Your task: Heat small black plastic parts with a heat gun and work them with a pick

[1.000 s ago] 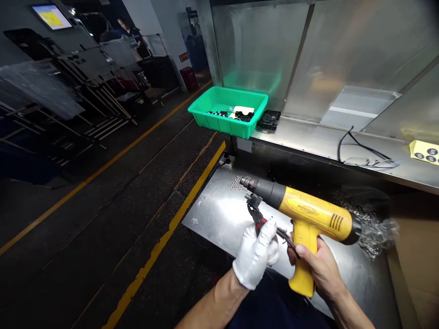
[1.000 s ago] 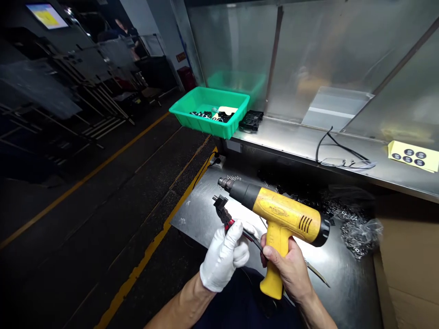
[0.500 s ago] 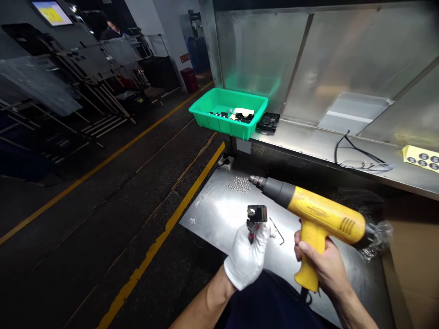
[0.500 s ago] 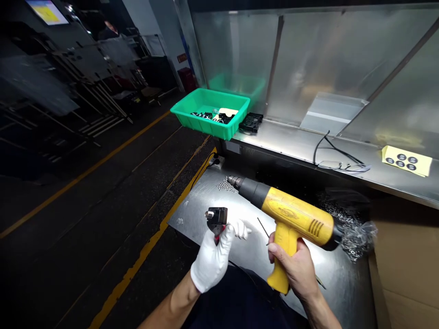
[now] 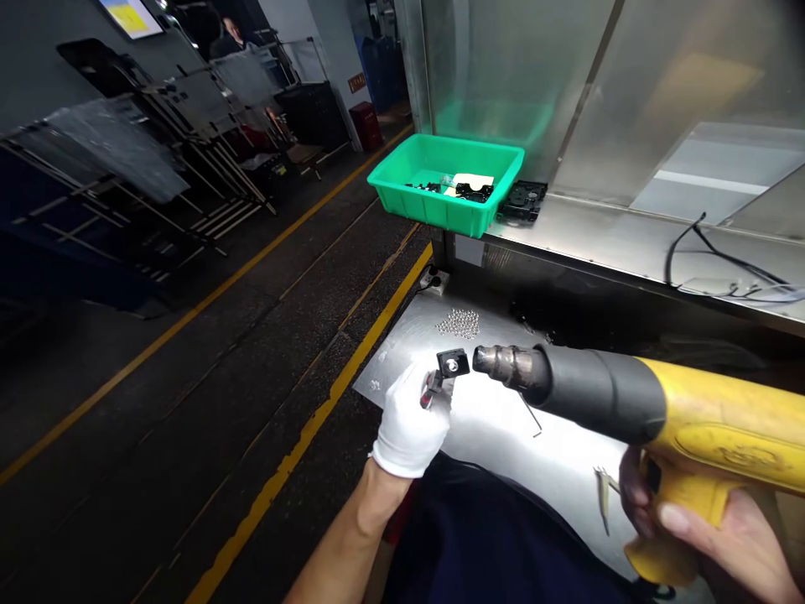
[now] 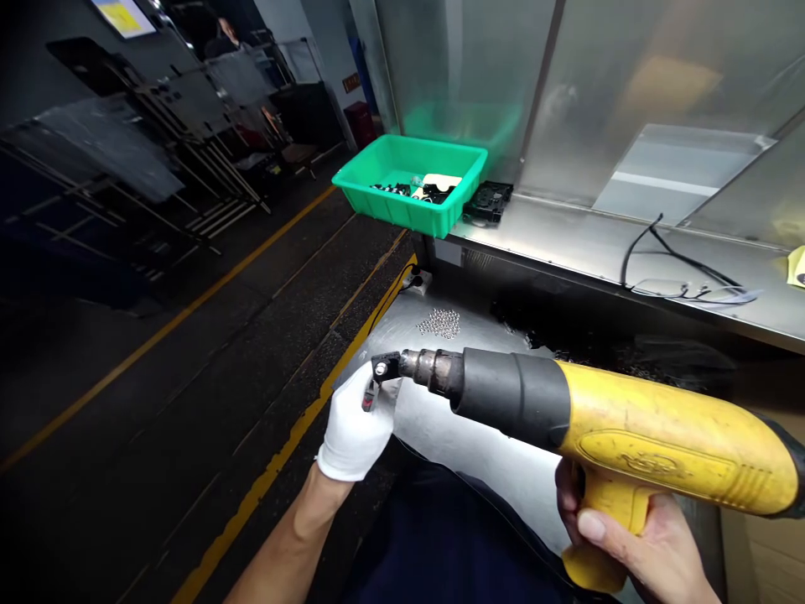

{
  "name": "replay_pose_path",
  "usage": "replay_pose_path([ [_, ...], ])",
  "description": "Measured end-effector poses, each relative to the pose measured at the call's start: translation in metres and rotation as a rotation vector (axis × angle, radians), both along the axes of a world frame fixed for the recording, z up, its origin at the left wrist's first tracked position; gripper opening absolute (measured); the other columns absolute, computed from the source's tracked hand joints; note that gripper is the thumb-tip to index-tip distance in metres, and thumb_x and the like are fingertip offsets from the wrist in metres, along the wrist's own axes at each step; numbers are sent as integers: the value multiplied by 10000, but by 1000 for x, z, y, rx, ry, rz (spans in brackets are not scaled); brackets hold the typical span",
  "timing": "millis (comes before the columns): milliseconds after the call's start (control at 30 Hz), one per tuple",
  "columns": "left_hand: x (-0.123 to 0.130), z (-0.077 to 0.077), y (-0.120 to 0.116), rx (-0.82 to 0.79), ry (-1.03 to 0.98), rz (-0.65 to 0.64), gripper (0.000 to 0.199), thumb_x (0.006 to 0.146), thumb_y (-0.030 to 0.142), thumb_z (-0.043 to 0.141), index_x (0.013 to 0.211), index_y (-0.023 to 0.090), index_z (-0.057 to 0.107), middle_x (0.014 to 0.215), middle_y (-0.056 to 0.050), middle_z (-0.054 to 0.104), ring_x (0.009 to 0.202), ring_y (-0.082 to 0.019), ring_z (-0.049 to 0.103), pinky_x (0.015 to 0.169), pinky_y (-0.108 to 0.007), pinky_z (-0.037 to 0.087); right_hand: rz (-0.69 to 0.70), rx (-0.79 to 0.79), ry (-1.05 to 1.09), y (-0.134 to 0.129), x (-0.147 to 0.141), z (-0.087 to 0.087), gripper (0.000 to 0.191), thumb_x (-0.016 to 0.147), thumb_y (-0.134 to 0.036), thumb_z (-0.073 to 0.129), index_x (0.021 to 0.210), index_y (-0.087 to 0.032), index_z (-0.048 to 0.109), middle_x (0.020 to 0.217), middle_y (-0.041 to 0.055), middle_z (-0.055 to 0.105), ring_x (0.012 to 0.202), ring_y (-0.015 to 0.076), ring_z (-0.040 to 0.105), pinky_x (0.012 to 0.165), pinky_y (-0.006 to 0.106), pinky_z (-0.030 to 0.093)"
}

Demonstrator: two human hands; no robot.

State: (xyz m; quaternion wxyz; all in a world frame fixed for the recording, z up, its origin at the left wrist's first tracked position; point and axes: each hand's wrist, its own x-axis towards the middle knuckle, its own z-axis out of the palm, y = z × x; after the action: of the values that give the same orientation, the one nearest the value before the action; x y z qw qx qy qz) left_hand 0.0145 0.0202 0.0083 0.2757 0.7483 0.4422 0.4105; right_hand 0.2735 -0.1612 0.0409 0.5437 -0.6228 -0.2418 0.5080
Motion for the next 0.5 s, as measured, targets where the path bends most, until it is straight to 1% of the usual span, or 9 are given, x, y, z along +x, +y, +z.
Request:
replay_pose_path([
  [67, -3, 2, 2, 61, 22, 16, 153, 857, 81, 571, 824, 230, 578, 722, -11, 584, 634, -163, 527, 619, -313, 463, 2, -18, -6, 2, -2, 1, 378, 703, -554, 824, 801, -226, 664, 693, 39, 588, 544, 172, 496, 405, 282, 409],
  [167, -7, 4, 4, 115, 65, 35, 200, 800, 37, 546, 771, 234, 522, 687, 4, 529, 605, -151, 479, 587, -303, 424, 7, -22, -10, 2, -4, 0, 369, 704, -556, 818, 816, -238, 669, 698, 30, 588, 576, 176, 506, 450, 284, 418],
  [267, -8, 6, 5, 116, 107, 45, 207, 770, 27, 531, 768, 232, 504, 688, 7, 518, 607, -150, 471, 582, -302, 409, 9, 1, -8, 1, -3, -2, 346, 727, -539, 803, 832, -241, 664, 713, 25, 594, 582, 166, 499, 485, 289, 408],
  [367, -8, 6, 6, 107, 124, 47, 216, 758, 20, 526, 765, 234, 504, 688, 6, 522, 610, -155, 473, 589, -307, 410, 6, 13, 28, -1, -1, -6, 355, 725, -516, 824, 868, -234, 662, 746, 28, 599, 578, 170, 501, 480, 304, 405],
  [500, -6, 9, 7, 78, 122, 27, 200, 794, 36, 540, 798, 236, 548, 709, -5, 560, 644, -169, 510, 625, -319, 435, 33, 45, 53, -3, 4, -14, 382, 725, -501, 847, 880, -201, 670, 744, 48, 605, 575, 185, 519, 477, 330, 411],
])
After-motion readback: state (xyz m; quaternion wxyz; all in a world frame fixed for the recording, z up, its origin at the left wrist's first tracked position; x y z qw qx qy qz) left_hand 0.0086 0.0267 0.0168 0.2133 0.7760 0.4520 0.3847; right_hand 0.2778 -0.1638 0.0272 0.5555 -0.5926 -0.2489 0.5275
